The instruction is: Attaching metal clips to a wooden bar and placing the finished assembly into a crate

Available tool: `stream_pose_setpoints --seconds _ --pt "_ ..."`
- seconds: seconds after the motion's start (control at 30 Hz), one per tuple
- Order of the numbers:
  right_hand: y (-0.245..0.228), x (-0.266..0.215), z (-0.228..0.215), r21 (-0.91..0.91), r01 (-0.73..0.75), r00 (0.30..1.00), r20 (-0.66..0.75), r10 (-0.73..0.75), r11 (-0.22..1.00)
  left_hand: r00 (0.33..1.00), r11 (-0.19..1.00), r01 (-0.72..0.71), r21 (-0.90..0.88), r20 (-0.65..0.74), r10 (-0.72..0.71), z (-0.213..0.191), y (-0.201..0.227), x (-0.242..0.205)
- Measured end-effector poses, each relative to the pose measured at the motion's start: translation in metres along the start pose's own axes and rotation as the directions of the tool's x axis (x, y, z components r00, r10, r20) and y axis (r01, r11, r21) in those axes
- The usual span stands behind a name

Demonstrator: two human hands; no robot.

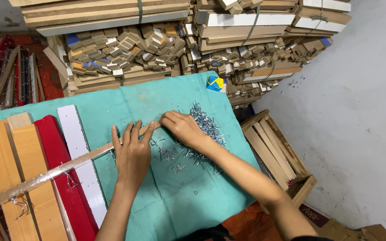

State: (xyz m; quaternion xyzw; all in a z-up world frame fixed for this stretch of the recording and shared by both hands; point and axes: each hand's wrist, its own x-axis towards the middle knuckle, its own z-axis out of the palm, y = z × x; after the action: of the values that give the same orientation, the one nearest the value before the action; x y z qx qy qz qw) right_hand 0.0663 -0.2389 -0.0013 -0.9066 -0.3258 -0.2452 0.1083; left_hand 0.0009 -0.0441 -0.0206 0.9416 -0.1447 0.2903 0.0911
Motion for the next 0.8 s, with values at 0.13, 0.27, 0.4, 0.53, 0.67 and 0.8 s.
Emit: stream_pose_setpoints --seconds 0.13,0.27,0.4,0.53,0.67,0.8 --pt "0.010 0.014 -0.006 -0.102 0.360 0.927 0.148 -0.344 0.927 1.000 1.000 0.005 0.002 0.021 -0.005 -0.002 0.000 0.000" --pt "-0.004 0.033 -0.027 0.040 0.292 0.892 0.348 -0.288 0.955 1.000 1.000 0.003 0.011 0.010 -0.003 0.005 -0.002 -0.002" --pt "-0.004 0.023 -0.003 0.025 0.085 0.907 0.412 -0.088 0.996 1.000 1.000 0.003 0.004 0.006 -0.003 0.008 -0.002 -0.003" --pt "-0.002 0.030 0.009 0.208 -0.378 0.788 0.583 0.196 0.902 1.000 1.000 0.004 0.002 -0.011 -0.004 0.005 0.001 -0.002" --pt "-0.010 0.040 0.014 0.179 -0.489 0.701 0.663 0.263 0.854 1.000 1.000 0.014 -0.002 -0.011 -0.014 0.006 0.003 -0.002" --pt "-0.004 0.055 -0.002 0.176 -0.437 0.724 0.650 0.229 0.882 1.000 0.999 0.011 -0.047 0.011 -0.011 0.006 0.001 -0.003"
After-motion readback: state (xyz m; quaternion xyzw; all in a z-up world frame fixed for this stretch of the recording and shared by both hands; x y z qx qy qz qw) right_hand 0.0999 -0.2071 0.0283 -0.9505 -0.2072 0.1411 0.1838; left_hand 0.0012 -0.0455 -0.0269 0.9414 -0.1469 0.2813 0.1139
